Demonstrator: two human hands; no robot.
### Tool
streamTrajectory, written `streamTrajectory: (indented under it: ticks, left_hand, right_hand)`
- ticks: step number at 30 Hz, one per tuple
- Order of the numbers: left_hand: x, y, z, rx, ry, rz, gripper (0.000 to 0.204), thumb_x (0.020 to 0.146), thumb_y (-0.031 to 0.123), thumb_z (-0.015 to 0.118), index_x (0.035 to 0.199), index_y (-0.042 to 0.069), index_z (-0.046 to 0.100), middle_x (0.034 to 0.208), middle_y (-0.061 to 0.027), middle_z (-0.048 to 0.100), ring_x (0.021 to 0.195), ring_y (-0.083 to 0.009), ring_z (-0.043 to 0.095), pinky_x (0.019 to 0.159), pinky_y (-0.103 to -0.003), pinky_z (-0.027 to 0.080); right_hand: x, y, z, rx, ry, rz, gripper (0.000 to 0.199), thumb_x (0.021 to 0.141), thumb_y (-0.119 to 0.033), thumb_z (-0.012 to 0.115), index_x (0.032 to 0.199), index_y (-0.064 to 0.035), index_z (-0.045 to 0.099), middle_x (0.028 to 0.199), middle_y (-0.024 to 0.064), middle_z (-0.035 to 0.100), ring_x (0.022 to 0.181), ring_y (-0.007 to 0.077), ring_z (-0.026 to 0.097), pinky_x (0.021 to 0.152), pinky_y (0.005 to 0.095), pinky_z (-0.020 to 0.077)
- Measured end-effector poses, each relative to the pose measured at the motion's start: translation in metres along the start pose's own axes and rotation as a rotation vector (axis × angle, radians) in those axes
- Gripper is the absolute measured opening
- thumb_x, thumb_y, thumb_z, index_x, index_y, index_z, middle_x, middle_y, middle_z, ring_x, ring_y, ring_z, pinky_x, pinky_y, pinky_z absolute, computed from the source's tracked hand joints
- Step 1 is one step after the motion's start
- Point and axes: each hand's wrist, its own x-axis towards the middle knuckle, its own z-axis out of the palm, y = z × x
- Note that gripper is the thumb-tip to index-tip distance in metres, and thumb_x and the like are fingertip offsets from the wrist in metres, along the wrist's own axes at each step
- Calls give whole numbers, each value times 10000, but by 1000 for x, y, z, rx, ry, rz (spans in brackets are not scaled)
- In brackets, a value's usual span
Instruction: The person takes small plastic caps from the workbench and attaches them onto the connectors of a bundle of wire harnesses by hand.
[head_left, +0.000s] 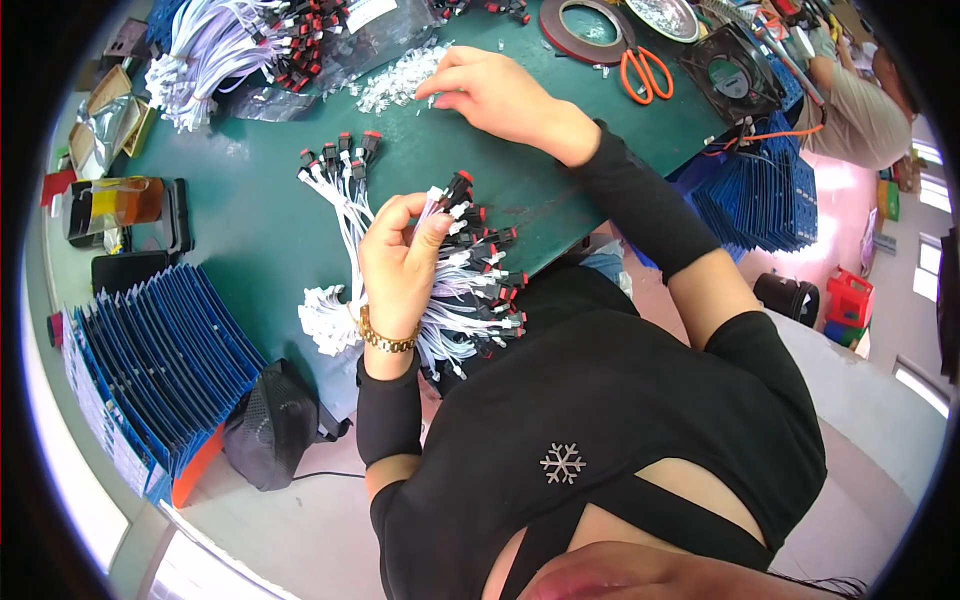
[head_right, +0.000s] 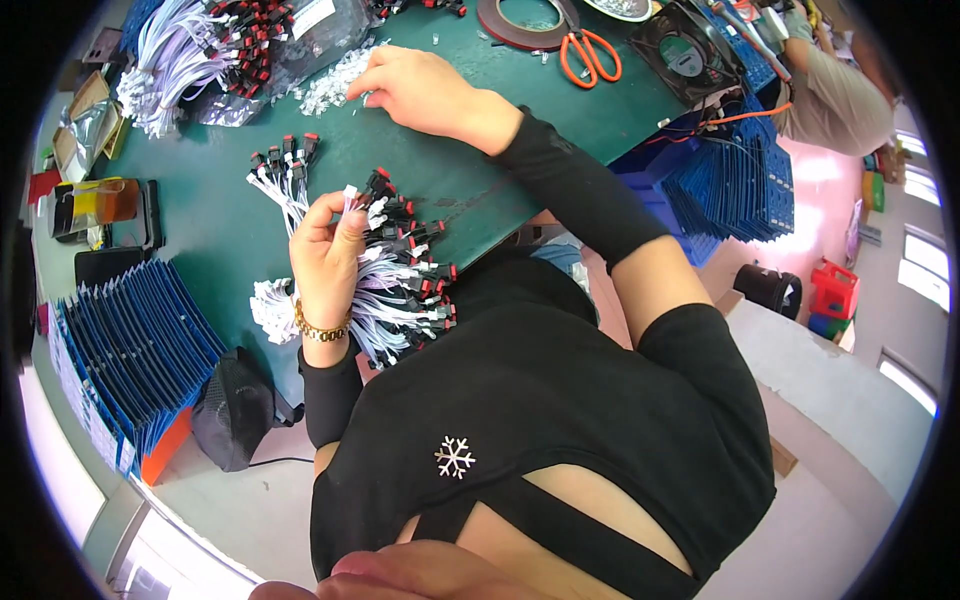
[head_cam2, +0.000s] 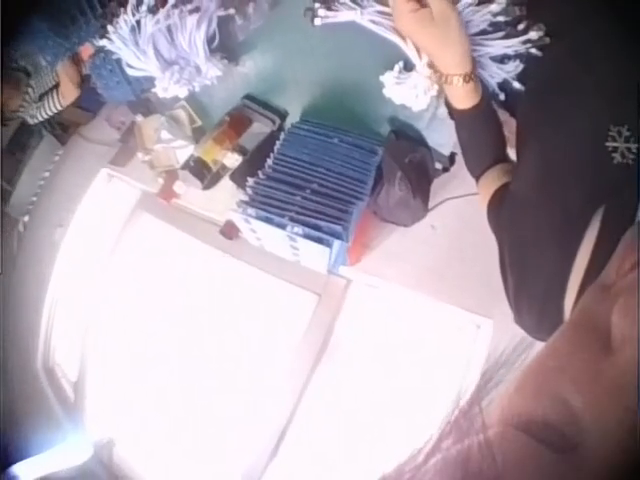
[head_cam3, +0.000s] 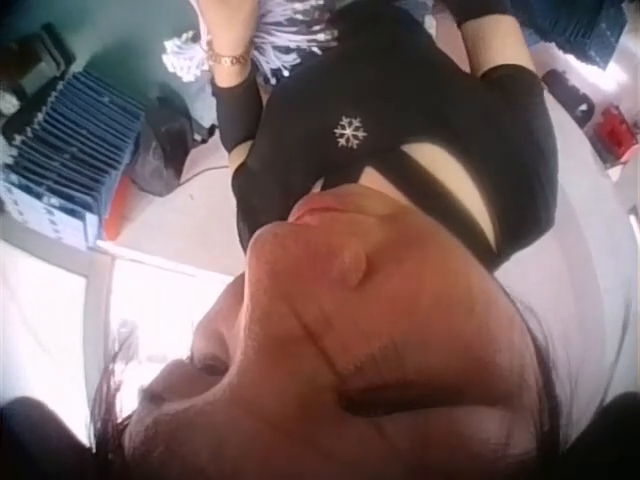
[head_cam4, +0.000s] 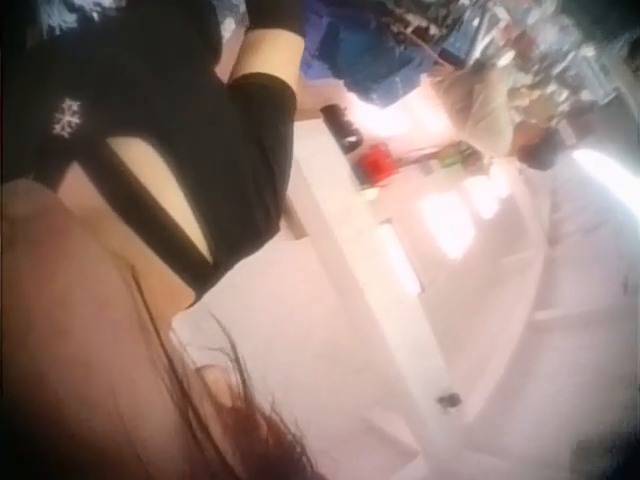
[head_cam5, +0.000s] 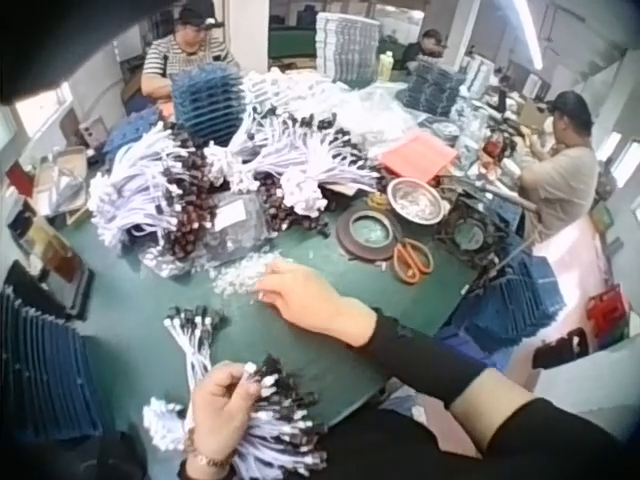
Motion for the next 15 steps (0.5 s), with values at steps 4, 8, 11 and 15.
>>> streamTrajectory:
  ticks: [4, 8, 11, 15]
  left_hand:
    - [0, -2, 1, 63, 77, 138, 152, 873, 144, 590, 958, 18, 592, 691, 52, 505, 564, -6, 387, 461, -163, 292]
    - [-2, 11, 10, -63, 158, -87, 137, 875, 129, 581, 962, 25, 604, 700, 42, 539, 564, -3, 404, 460, -153, 308]
    - [-2, 7, 7, 2, 197, -15, 127, 879, 115, 571, 968, 30, 603, 718, 32, 563, 568, 0, 416, 462, -147, 314]
    - [-3, 6, 4, -17, 149, -9, 113, 896, 117, 540, 970, 36, 566, 748, 24, 564, 568, 1, 415, 471, -143, 312]
  right_hand:
    - [4, 8, 7, -160, -82, 21, 143, 737, -72, 645, 879, -54, 649, 823, 73, 586, 753, 253, 577, 669, 341, 466]
    - [-5, 4, 8, -131, -35, -63, 120, 767, -67, 626, 882, -51, 655, 820, 64, 599, 751, 206, 586, 654, 312, 465]
    - [-12, -27, -7, 365, -34, 160, 105, 791, -54, 617, 889, -44, 653, 832, 37, 614, 759, 136, 586, 650, 262, 464]
    - [-24, -53, -11, 850, -69, 368, 107, 795, 0, 609, 896, 2, 644, 860, 34, 612, 754, 103, 577, 662, 220, 467]
